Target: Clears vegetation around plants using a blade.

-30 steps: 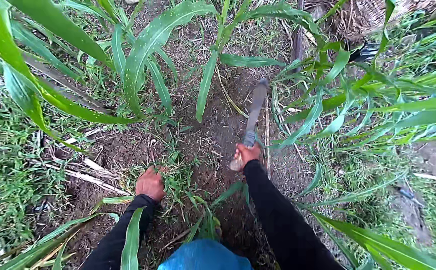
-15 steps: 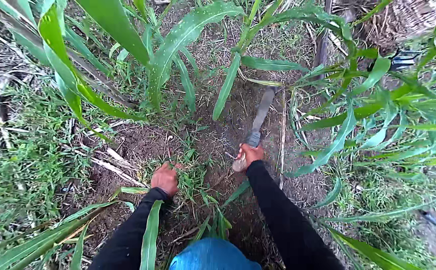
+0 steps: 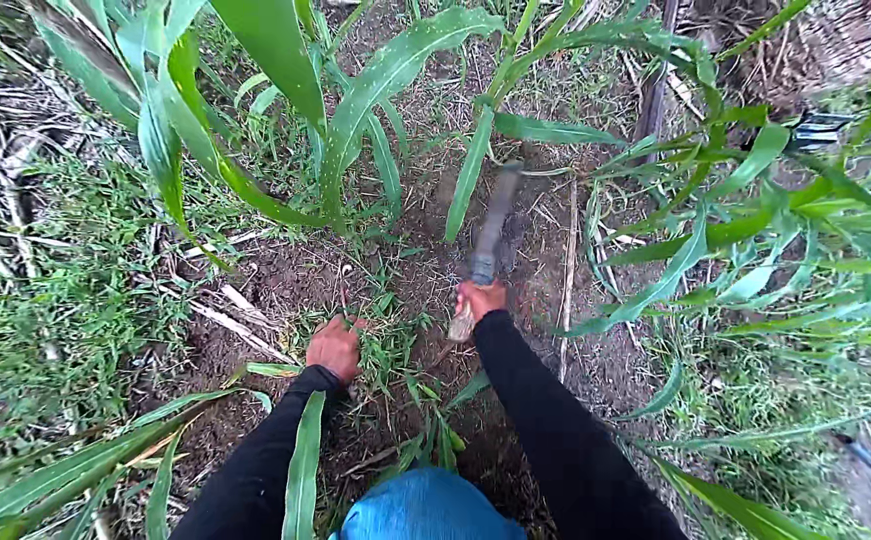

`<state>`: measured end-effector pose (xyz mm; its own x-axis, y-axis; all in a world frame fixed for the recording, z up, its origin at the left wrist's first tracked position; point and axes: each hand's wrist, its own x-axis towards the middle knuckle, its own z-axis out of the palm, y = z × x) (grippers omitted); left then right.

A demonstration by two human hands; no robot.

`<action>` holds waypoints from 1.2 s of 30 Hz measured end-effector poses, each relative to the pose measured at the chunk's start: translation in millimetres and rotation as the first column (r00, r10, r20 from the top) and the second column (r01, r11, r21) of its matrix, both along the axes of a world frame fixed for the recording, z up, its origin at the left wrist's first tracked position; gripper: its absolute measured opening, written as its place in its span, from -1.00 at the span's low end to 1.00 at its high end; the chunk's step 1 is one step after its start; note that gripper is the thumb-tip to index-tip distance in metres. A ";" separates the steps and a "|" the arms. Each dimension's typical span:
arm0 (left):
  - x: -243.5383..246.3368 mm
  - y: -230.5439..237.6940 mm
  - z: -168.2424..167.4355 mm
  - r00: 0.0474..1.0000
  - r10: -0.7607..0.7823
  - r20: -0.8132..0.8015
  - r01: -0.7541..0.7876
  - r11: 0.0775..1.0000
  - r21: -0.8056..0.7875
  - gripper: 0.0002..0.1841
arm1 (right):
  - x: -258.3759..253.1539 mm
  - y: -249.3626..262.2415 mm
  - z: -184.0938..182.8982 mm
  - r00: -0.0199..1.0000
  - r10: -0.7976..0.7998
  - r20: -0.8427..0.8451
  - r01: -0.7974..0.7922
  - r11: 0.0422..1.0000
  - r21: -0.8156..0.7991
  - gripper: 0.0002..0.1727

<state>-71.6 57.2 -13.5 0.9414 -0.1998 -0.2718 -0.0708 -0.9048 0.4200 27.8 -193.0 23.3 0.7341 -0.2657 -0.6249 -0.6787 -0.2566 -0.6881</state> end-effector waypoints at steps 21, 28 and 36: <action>2.2 4.2 1.1 0.996 -0.021 -0.087 0.020 1.000 -0.013 -0.37 | 0.1 -61.7 40.0 0.656 0.688 -0.311 -0.755 0.584 -0.298 -0.16; 0.3 2.8 -2.5 0.999 -0.024 -0.031 0.023 1.000 -0.012 -0.39 | -7.2 8.8 8.4 0.947 0.298 -0.123 -0.307 0.950 -0.057 -0.26; 1.9 0.8 5.1 0.990 -0.030 -0.136 0.032 0.999 0.010 -0.42 | -3.8 -30.9 49.1 0.398 0.806 -0.438 -0.909 0.285 -0.303 -0.18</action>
